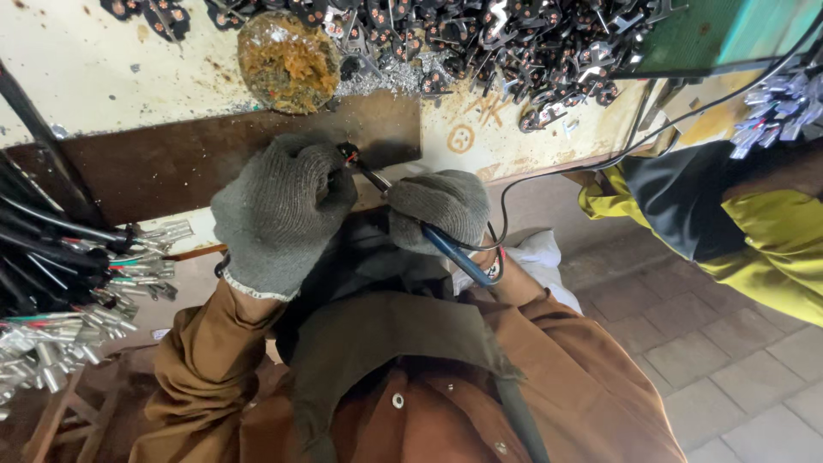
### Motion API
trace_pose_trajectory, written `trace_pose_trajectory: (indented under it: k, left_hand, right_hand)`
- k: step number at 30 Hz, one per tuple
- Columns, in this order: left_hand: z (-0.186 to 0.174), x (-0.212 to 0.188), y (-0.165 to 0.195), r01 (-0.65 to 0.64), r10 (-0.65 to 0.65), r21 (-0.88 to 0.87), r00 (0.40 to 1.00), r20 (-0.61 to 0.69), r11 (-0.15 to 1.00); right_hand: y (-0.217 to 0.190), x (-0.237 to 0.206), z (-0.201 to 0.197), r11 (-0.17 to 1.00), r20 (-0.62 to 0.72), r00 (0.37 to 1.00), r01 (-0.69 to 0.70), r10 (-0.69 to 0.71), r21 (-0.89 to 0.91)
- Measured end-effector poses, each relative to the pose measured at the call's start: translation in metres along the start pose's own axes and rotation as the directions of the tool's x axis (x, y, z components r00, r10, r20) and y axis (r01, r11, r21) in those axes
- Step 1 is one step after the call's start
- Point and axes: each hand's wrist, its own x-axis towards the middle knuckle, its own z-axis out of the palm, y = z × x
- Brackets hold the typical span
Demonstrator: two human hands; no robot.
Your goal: The person solders wires onto electrical plug terminals at a workbench. They hold a wire in one hand and a soldering iron in the other, soldering each terminal, then place the finished plug onto a large pile of completed plugs and pick up the next one, repeating the cycle.
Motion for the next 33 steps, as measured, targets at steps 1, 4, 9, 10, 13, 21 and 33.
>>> trace_pose_trajectory:
  k: [1, 4, 9, 10, 13, 21, 33]
  left_hand:
    - [0.0, 0.0, 0.0, 0.007, -0.007, 0.006, 1.0, 0.014, 1.0]
    - [0.002, -0.001, 0.002, 0.037, -0.037, 0.009, 0.999, 0.018, 0.999]
    - [0.005, -0.004, 0.004, -0.018, 0.018, 0.006, 0.999, -0.037, 1.0]
    - [0.005, -0.005, 0.004, -0.025, 0.024, -0.005, 0.998, -0.055, 1.0]
    - [0.005, -0.006, 0.002, -0.025, 0.025, -0.006, 0.998, -0.059, 1.0]
    - [0.006, -0.008, -0.001, -0.03, 0.031, 0.008, 0.999, -0.044, 1.0]
    - [0.004, -0.003, 0.0, -0.009, 0.009, -0.019, 1.0, 0.006, 1.0]
  right_hand:
    - [0.0, -0.001, 0.001, 0.999, 0.032, 0.999, -0.003, 0.001, 0.053]
    - [-0.003, 0.001, -0.002, 0.979, 0.085, 0.996, -0.054, 0.038, 0.194]
    - [-0.008, 0.013, -0.008, 0.998, 0.1, 0.993, 0.07, -0.069, -0.006]
    - [-0.009, 0.015, -0.009, 0.998, 0.108, 0.992, 0.066, -0.064, -0.014]
    - [-0.013, 0.019, -0.01, 1.0, 0.154, 0.988, 0.0, 0.003, -0.019]
    - [-0.014, 0.017, 0.0, 1.0, -0.003, 1.0, -0.022, 0.022, -0.016]
    - [-0.014, 0.017, -0.005, 0.995, -0.037, 0.999, -0.018, 0.015, -0.095]
